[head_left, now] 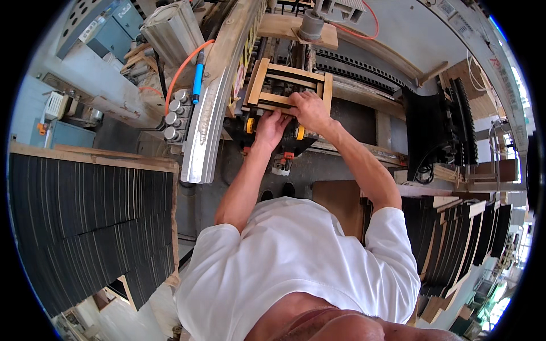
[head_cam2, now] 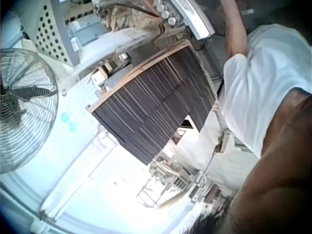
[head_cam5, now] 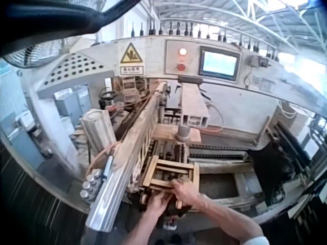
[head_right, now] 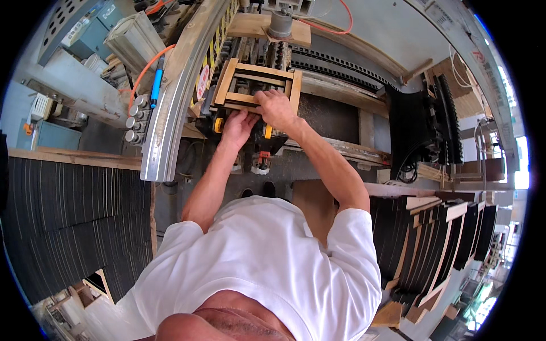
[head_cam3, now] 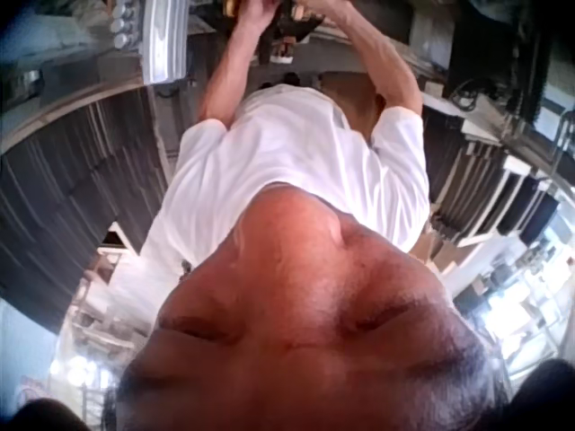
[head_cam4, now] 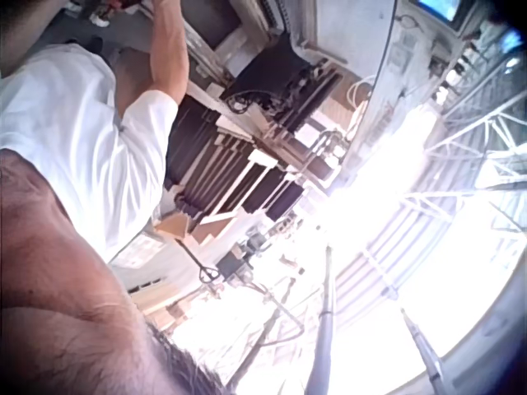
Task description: The person repeatedly picks up small wooden frames from a stack, places them into a machine, and then removes them to place them on a different stack. The person handles the frames one at a time in a repetitive cycle.
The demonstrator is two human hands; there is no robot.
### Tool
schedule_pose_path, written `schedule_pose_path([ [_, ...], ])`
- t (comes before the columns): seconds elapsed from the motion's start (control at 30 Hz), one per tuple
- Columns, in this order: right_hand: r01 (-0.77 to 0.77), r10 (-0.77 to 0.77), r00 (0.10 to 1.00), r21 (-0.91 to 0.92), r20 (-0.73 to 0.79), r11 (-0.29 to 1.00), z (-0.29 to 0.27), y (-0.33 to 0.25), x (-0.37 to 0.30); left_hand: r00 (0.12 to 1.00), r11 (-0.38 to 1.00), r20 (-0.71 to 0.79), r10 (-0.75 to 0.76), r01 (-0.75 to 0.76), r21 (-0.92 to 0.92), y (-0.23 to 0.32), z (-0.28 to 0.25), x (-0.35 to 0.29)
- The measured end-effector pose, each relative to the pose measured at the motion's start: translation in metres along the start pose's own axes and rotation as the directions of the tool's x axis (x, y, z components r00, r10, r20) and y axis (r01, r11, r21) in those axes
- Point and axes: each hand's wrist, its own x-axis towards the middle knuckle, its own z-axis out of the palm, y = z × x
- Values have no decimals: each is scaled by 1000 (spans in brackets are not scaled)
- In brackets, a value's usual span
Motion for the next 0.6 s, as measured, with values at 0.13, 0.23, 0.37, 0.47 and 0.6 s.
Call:
schedule_pose_path([
  [0.13, -12, 12, 1000, 43, -7, 999, 1, 33, 25, 988, 995, -150, 26, -11, 98, -7, 10, -34],
  [0.23, 18, -14, 999, 98, -45, 995, 23, 58, 53, 982, 991, -184, 29, -5, 131, -9, 13, -83],
  [0.37, 3, 0, 999, 65, -35, 998, 40, 80, 75, 970, 986, -241, 31, 9, 164, -11, 19, -152],
  [0.47, 13, -9, 998, 73, -54, 997, 50, 89, 82, 958, 990, -280, 58, -20, 138, -15, 19, -190],
  [0.6, -24, 28, 998, 88, -50, 996, 56, 98, 97, 936, 990, -338, 98, -59, 126, -15, 26, -212],
])
